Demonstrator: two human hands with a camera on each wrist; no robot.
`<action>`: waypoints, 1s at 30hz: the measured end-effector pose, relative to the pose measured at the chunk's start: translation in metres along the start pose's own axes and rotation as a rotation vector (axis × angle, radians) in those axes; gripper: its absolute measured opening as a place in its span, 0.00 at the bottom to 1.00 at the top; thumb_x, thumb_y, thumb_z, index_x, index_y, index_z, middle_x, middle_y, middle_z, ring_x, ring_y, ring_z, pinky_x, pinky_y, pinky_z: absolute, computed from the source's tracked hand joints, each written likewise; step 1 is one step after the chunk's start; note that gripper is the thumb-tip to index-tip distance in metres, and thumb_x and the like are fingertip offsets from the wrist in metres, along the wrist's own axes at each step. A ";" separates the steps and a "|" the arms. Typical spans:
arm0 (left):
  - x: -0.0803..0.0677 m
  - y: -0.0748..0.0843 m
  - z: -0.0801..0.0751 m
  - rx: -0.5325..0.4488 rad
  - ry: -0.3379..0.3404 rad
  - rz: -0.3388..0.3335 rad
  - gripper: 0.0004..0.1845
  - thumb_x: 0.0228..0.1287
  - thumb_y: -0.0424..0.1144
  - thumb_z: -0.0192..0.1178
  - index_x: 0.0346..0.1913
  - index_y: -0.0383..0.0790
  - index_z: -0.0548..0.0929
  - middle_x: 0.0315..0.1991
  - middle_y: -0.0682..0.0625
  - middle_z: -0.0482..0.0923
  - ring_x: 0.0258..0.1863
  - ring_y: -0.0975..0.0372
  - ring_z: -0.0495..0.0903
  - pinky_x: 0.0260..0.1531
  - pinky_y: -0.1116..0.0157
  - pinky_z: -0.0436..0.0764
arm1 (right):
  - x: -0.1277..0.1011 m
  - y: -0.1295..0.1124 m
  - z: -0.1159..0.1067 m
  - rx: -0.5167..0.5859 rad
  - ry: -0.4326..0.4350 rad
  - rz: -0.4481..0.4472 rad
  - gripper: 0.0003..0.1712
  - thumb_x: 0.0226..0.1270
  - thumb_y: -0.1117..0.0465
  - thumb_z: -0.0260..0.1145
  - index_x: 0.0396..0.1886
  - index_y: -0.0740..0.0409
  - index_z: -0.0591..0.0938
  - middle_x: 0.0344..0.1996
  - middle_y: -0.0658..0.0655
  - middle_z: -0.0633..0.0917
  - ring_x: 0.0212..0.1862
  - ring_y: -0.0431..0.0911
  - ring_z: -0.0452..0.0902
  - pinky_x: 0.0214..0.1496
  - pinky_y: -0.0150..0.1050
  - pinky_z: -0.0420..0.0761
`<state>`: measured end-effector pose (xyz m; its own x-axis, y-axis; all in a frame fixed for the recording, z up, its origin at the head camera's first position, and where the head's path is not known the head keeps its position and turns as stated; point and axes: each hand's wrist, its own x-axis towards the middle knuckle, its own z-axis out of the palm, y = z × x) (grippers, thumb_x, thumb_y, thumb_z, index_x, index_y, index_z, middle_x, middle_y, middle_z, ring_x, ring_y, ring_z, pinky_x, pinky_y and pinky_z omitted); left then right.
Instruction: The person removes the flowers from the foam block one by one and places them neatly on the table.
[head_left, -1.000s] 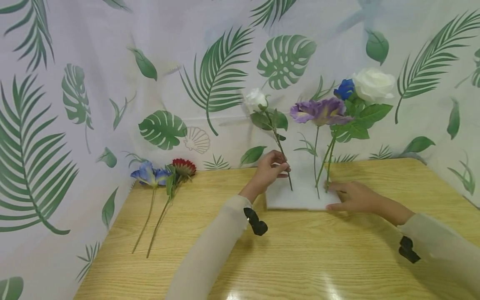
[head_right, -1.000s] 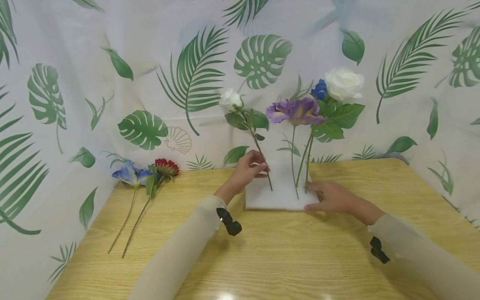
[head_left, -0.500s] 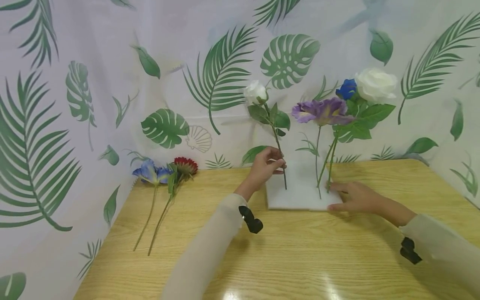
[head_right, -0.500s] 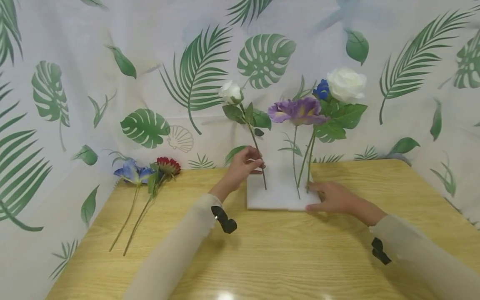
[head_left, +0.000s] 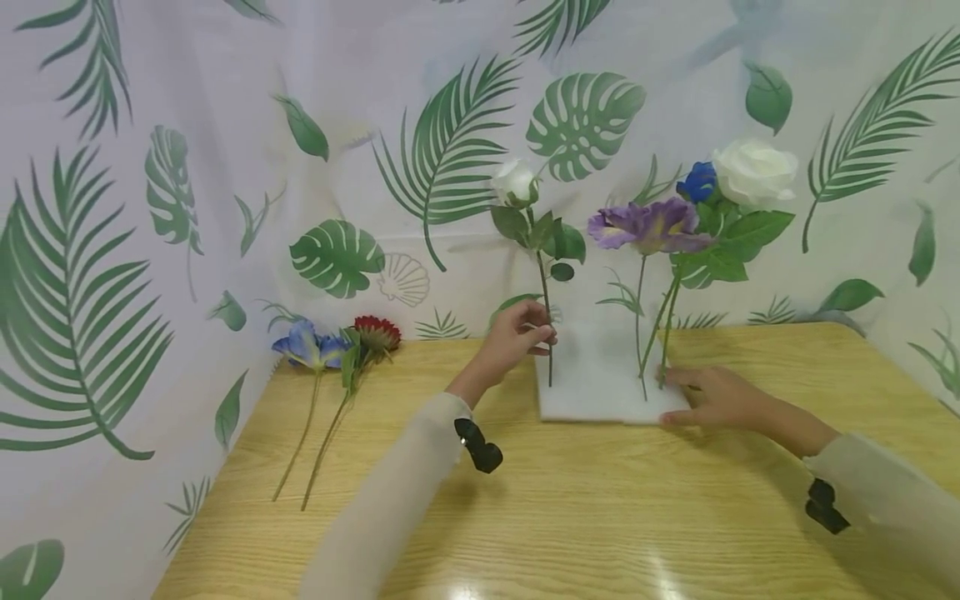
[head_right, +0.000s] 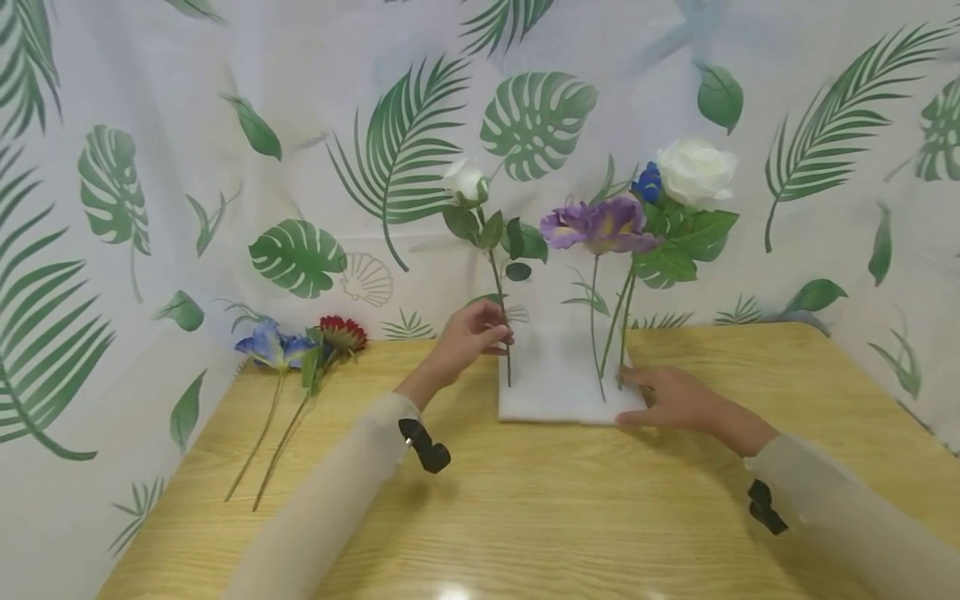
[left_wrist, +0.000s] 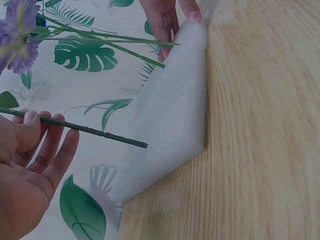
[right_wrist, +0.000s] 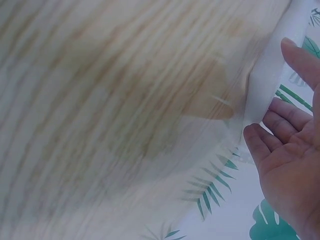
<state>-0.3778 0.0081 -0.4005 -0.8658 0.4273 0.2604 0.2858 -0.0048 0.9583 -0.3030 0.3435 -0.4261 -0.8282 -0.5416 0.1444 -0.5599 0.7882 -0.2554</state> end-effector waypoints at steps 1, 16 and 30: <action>-0.002 0.000 -0.002 0.005 -0.003 -0.003 0.08 0.73 0.24 0.56 0.51 0.25 0.75 0.46 0.31 0.81 0.37 0.63 0.84 0.45 0.51 0.90 | 0.000 0.000 0.000 -0.001 0.001 -0.001 0.47 0.56 0.41 0.77 0.65 0.71 0.78 0.58 0.76 0.80 0.57 0.71 0.80 0.56 0.62 0.83; -0.031 0.005 -0.041 0.132 -0.031 -0.048 0.09 0.76 0.26 0.54 0.54 0.27 0.76 0.50 0.26 0.79 0.44 0.46 0.85 0.45 0.52 0.90 | 0.002 -0.001 0.001 -0.001 -0.013 0.027 0.46 0.57 0.42 0.77 0.65 0.71 0.78 0.59 0.75 0.81 0.59 0.70 0.79 0.58 0.62 0.82; -0.064 0.017 -0.099 0.271 -0.065 -0.095 0.11 0.75 0.29 0.57 0.55 0.29 0.79 0.48 0.30 0.81 0.45 0.44 0.86 0.43 0.55 0.90 | 0.001 0.002 0.003 0.009 -0.006 0.033 0.45 0.58 0.43 0.77 0.65 0.70 0.78 0.59 0.75 0.81 0.60 0.70 0.79 0.58 0.64 0.81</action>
<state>-0.3577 -0.1088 -0.3891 -0.8683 0.4715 0.1541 0.3111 0.2758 0.9095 -0.3054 0.3439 -0.4294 -0.8458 -0.5175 0.1297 -0.5324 0.8029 -0.2682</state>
